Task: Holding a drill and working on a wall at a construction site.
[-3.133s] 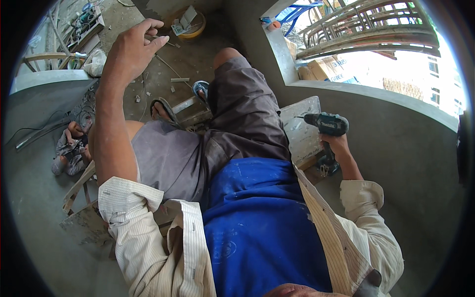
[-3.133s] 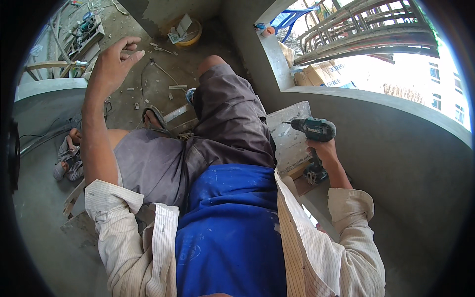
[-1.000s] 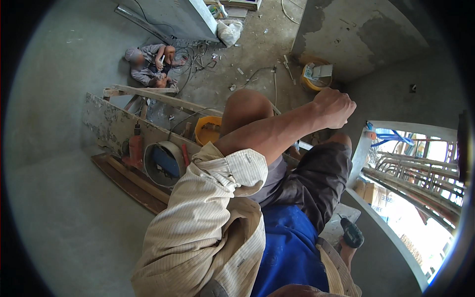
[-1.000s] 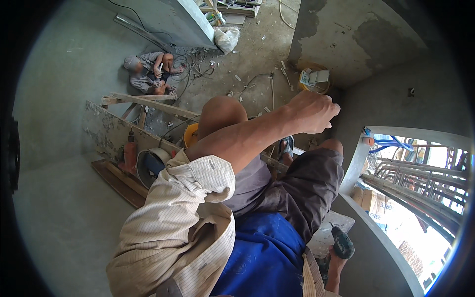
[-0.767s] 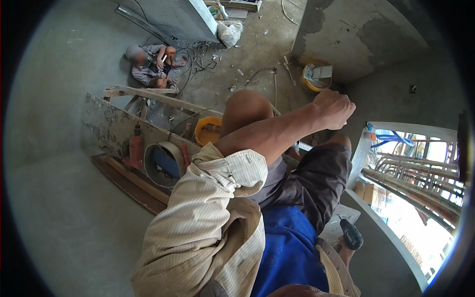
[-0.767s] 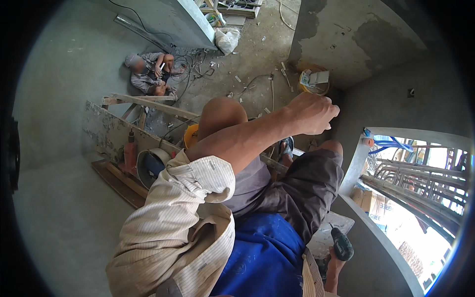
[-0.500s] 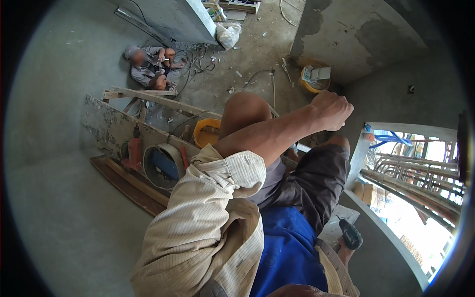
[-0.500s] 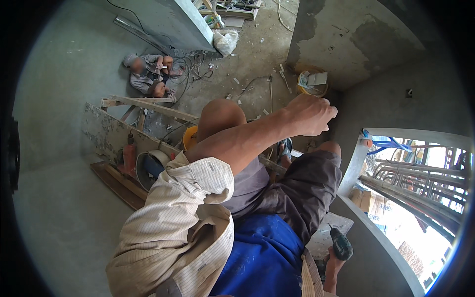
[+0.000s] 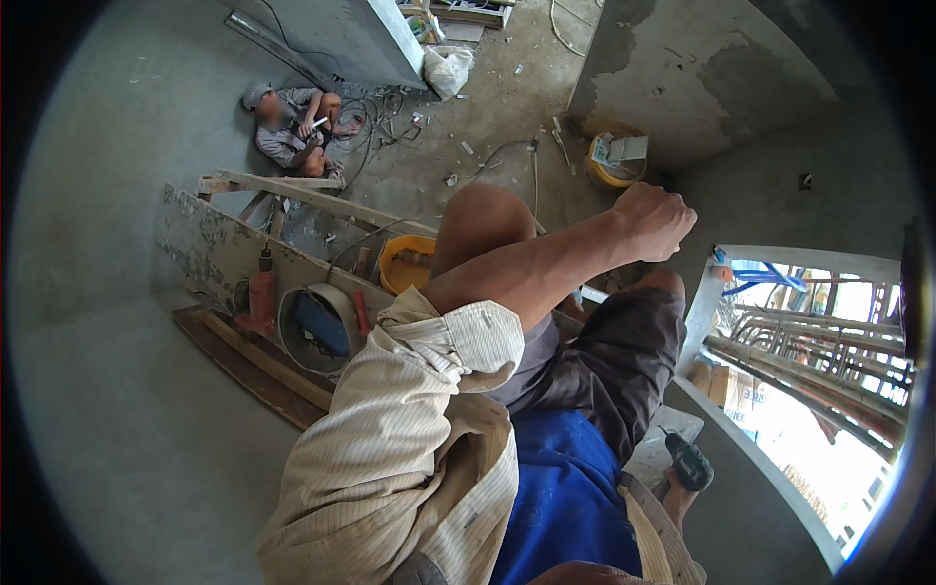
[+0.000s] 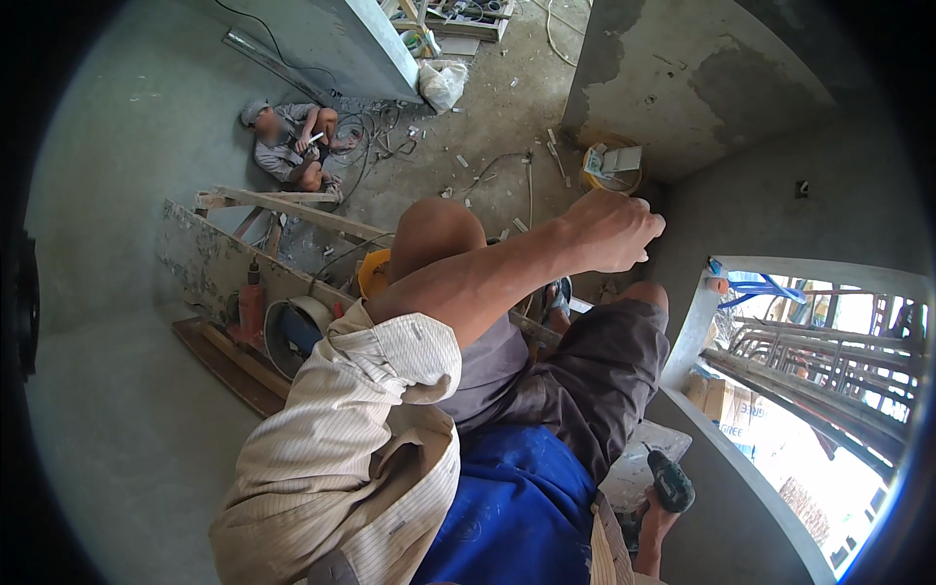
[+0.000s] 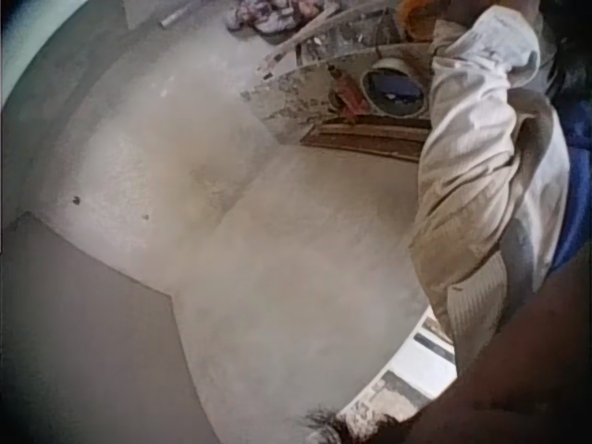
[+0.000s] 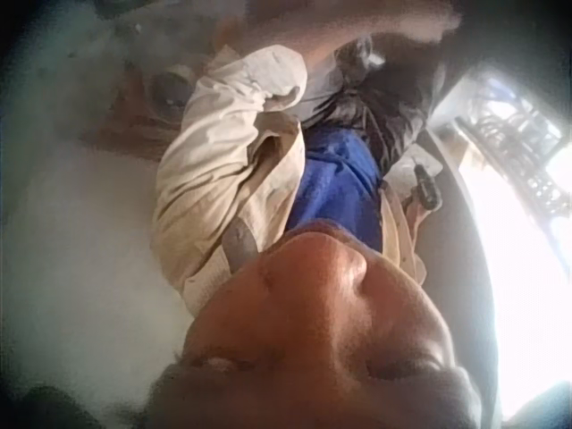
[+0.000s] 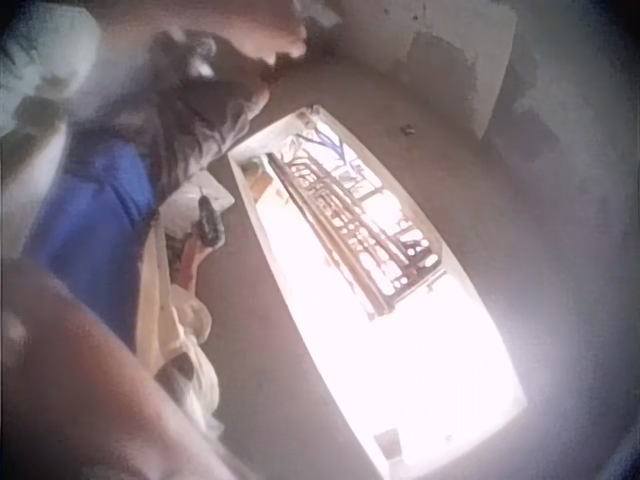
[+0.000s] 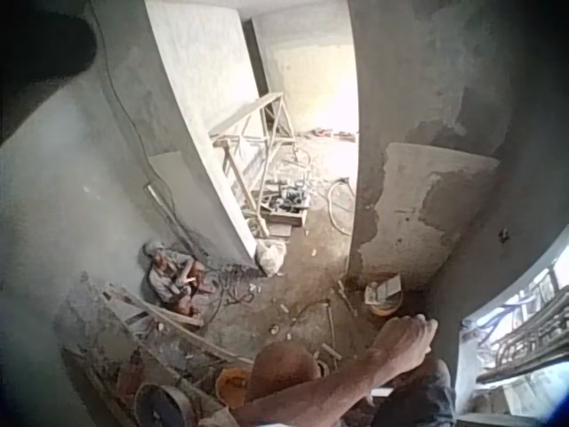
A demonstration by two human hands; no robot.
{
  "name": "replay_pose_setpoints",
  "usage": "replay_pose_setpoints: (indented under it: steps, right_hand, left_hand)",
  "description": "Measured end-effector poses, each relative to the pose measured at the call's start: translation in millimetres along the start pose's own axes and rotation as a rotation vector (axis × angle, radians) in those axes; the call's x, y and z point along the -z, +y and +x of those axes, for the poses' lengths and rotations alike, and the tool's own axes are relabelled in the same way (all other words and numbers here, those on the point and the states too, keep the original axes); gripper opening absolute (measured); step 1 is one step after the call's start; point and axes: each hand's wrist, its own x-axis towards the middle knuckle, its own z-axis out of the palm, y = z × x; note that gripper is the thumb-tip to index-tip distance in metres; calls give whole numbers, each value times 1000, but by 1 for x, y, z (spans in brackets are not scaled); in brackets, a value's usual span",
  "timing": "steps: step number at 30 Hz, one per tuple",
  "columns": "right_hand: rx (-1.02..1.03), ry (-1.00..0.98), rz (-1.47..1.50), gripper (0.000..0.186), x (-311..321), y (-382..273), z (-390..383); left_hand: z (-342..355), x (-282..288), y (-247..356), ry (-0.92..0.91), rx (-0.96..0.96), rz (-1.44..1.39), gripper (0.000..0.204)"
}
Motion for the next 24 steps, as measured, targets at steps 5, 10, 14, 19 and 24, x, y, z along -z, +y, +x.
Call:
replay_pose_setpoints:
  steps: [5, 10, 14, 19, 24]
  right_hand:
    - [-6, 51, -70, 22, 7, 13, 1]
    - [-90, 20, -175, 24, 22, 31, 3]
    - [-99, -59, -231, 23, 18, 21, 3]
    - [-122, -39, -242, 15, 12, 7, 2]
    - [-230, 5, -177, 10, 11, 2, 1]
  left_hand:
    - [0, 1, 0, -6, 2, -24, 29]
    - [0, 2, 1, 14, -4, -14, 29]
    - [0, 0, 0, 12, -6, -17, 30]
    - [0, -2, 0, -4, 1, -18, 30]
    - [1, -1, 1, -18, 4, -13, 29]
